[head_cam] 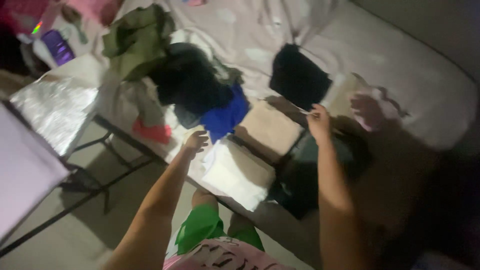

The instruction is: Folding various laundry items including pants, shorts, and shirts on an ironing board.

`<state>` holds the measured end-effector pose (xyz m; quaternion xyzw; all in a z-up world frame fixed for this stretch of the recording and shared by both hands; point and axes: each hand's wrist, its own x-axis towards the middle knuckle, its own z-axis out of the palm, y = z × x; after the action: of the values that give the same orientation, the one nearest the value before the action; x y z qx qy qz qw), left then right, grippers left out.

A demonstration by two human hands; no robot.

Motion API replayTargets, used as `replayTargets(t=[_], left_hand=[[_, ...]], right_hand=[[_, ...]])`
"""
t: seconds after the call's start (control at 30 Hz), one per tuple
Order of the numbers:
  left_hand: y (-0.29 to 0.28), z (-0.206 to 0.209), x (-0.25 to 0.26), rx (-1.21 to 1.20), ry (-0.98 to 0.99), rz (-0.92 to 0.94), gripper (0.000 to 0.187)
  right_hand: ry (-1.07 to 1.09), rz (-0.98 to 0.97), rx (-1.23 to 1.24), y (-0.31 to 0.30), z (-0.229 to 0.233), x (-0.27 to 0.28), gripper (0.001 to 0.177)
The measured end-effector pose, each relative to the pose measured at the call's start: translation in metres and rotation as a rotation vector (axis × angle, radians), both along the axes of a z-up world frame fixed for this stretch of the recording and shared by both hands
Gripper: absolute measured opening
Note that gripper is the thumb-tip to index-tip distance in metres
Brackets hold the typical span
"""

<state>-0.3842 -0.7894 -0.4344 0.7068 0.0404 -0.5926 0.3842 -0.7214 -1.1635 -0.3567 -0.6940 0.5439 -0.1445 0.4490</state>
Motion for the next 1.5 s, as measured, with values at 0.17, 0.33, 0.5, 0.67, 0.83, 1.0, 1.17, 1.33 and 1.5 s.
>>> replayTargets(t=[0.17,0.33,0.5,0.67,0.83,1.0,1.17,1.33,1.5], left_hand=[[0.037,-0.03,0.034,0.013,-0.018,0.095,0.057],[0.043,-0.081,0.074,0.056,-0.082,0.204,0.062],[0.037,-0.138,0.098,0.034,-0.542,-0.198,0.034],[0.027,-0.127,0.095,-0.052,-0.744,-0.452,0.025],[0.018,-0.113,0.073,0.142,-0.708,-0.064,0.03],[0.019,0.016,0.049,-0.696,0.067,0.797,0.016],[0.052,0.161,0.012,-0.825,0.22,0.617,0.014],[0.112,0.188,-0.053,-1.005,0.362,0.359,0.02],[0.153,0.175,-0.095,-0.755,0.347,0.255,0.027]], right_hand=[[-0.237,0.259,0.06,0.049,-0.101,0.129,0.031],[-0.314,0.302,0.49,0.137,-0.146,0.226,0.037],[-0.225,0.483,0.396,0.218,-0.175,0.261,0.035],[-0.121,0.431,0.431,0.257,-0.157,0.26,0.036],[-0.019,0.3,0.556,0.271,-0.145,0.25,0.035],[-0.46,-0.373,1.34,0.267,-0.095,0.268,0.035],[-1.031,-0.219,1.468,0.27,0.001,0.278,0.05],[-0.861,-0.165,1.461,0.275,0.007,0.25,0.05],[-0.795,0.039,1.47,0.263,-0.068,0.217,0.03]])
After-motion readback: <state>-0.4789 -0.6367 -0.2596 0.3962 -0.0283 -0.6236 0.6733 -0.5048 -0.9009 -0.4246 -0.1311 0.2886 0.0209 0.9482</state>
